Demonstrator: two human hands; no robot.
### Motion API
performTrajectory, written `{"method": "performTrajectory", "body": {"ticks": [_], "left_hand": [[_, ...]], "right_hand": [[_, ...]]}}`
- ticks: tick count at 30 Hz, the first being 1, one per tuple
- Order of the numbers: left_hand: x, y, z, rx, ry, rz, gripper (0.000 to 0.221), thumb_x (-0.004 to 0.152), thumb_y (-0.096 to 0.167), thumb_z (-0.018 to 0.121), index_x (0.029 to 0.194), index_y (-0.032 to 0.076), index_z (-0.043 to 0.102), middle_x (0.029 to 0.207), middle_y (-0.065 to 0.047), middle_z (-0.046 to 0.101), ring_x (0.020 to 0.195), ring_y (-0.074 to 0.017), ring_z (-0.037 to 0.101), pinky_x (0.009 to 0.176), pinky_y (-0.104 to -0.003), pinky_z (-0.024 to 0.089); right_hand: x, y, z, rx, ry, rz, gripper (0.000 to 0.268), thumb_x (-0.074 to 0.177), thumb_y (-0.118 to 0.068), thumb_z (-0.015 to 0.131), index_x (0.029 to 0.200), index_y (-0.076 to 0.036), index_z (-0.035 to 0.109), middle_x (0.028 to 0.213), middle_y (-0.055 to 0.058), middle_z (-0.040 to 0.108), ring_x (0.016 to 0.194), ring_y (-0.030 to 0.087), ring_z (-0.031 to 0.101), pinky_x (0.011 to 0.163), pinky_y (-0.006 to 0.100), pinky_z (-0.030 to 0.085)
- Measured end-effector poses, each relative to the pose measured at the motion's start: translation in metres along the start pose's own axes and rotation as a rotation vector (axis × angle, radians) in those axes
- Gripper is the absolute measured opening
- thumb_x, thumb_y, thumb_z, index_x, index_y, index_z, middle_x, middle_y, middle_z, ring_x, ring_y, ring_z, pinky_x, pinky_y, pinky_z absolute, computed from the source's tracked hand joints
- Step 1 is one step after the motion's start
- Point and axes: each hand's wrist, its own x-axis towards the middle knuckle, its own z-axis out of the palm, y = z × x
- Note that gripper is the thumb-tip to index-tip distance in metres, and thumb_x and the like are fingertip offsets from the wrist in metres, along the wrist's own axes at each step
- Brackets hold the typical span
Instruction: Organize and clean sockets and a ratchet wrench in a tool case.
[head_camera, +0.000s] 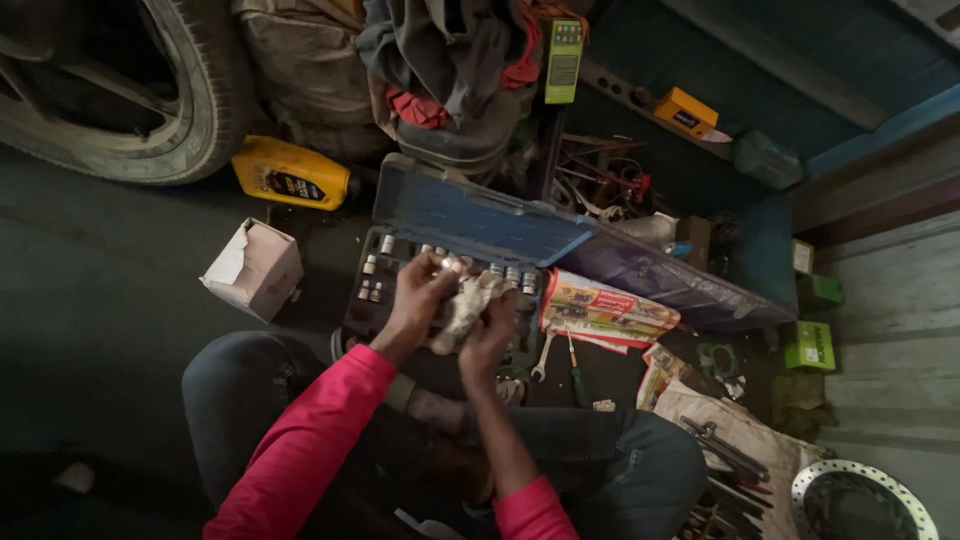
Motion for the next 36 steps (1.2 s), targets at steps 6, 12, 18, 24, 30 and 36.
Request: {"method": "performTrajectory", "body": {"ticks": [6, 12, 18, 24, 30, 36], "left_hand": [[-0.001, 0.024, 0.004, -0.102, -0.002, 0.058, 0.01, 0.097, 0.007, 0.069, 0.1, 0.002, 0.06, 0.1, -0.007, 0.074, 0.09, -0.012, 0.071, 0.077, -0.026, 0.059], [0.001, 0.021, 0.003, -0.053, -0.032, 0.021, 0.011, 0.096, 0.006, 0.069, 0.1, 0.001, 0.06, 0.1, -0.008, 0.071, 0.091, -0.013, 0.072, 0.076, -0.028, 0.06], [0.003, -0.012, -0.004, 0.034, -0.048, 0.054, 0.015, 0.095, 0.004, 0.07, 0.106, 0.0, 0.061, 0.098, -0.007, 0.07, 0.087, -0.0119, 0.068, 0.073, -0.029, 0.059], [-0.004, -0.009, 0.002, 0.142, -0.065, 0.117, 0.016, 0.093, 0.006, 0.072, 0.106, 0.0, 0.065, 0.099, -0.006, 0.07, 0.091, -0.0113, 0.068, 0.078, -0.028, 0.057], [-0.005, -0.002, 0.009, 0.211, -0.038, 0.122, 0.014, 0.095, 0.008, 0.072, 0.104, 0.001, 0.065, 0.098, -0.006, 0.068, 0.089, -0.0122, 0.064, 0.075, -0.029, 0.054], [0.005, 0.003, 0.0, 0.141, 0.007, 0.06, 0.019, 0.094, 0.008, 0.068, 0.112, 0.003, 0.063, 0.099, -0.006, 0.064, 0.088, -0.0124, 0.067, 0.071, -0.03, 0.059]], "right_hand": [[-0.004, -0.029, 0.005, -0.581, -0.105, -0.326, 0.043, 0.086, 0.003, 0.063, 0.129, 0.005, 0.063, 0.138, 0.024, 0.054, 0.122, 0.045, 0.06, 0.099, 0.05, 0.051], [-0.002, -0.016, -0.002, -0.874, -0.287, -0.22, 0.028, 0.084, -0.014, 0.076, 0.108, 0.0, 0.073, 0.134, 0.033, 0.058, 0.089, 0.046, 0.07, 0.073, 0.049, 0.056], [-0.002, 0.008, -0.004, -0.802, -0.102, -0.28, 0.028, 0.078, -0.005, 0.07, 0.105, 0.001, 0.072, 0.133, 0.031, 0.061, 0.096, 0.046, 0.068, 0.079, 0.047, 0.056], [-0.002, 0.12, -0.033, -0.471, -0.059, -0.08, 0.014, 0.086, 0.004, 0.059, 0.097, 0.001, 0.067, 0.091, 0.014, 0.067, 0.083, 0.027, 0.063, 0.08, 0.037, 0.05], [0.008, 0.087, -0.024, -0.073, -0.03, 0.19, 0.025, 0.092, -0.004, 0.051, 0.11, -0.005, 0.068, 0.104, 0.003, 0.07, 0.093, 0.019, 0.062, 0.086, 0.032, 0.052], [0.029, 0.091, -0.033, 0.613, 0.242, 0.57, 0.022, 0.106, -0.024, 0.051, 0.111, -0.008, 0.066, 0.104, 0.003, 0.069, 0.094, 0.017, 0.067, 0.085, 0.036, 0.055]]}}
